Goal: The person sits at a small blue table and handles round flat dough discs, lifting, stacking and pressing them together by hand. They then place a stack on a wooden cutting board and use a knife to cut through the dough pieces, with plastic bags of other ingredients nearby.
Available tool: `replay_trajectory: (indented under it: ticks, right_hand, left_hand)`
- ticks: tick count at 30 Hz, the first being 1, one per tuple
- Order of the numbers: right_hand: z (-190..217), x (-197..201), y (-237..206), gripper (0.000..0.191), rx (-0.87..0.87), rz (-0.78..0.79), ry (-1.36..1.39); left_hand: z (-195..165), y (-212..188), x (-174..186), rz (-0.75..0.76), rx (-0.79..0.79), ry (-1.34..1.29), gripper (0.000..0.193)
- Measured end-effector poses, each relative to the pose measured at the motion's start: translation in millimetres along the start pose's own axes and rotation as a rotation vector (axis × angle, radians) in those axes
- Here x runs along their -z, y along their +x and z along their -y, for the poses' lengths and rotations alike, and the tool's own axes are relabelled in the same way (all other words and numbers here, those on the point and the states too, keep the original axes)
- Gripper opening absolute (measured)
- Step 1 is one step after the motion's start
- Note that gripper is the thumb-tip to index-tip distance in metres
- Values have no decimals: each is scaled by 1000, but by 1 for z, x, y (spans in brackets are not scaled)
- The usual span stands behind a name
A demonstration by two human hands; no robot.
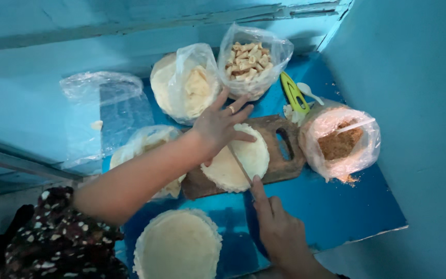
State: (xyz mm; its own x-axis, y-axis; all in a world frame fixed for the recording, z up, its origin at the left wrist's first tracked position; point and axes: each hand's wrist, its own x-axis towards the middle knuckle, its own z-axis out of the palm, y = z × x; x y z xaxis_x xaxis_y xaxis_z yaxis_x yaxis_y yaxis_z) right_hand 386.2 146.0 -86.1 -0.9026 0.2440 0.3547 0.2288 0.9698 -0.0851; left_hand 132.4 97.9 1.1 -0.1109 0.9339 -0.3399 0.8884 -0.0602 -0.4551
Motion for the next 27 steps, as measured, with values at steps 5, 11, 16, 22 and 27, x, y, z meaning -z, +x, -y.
replay_trajectory:
  ticks: [5, 11, 16, 22, 27]
  right_hand:
    - [5, -1, -6, 70, 22, 51, -101]
    - [3, -7, -12, 58, -41, 28, 70]
    - [-2, -8, -14, 60, -31, -48, 191]
    - [2, -12, -11, 58, -48, -61, 91]
    - [5, -12, -11, 57, -31, -57, -4]
  left_hand:
    - [13, -15, 10, -143, -69, -244, 132]
    - [42, -62, 34, -572, 114, -161, 100]
    - [41, -83, 40, -622, 111, -296, 79]
    - [29, -72, 28, -563, 58, -325, 108]
    - [8, -47, 13, -441, -30, -228, 88]
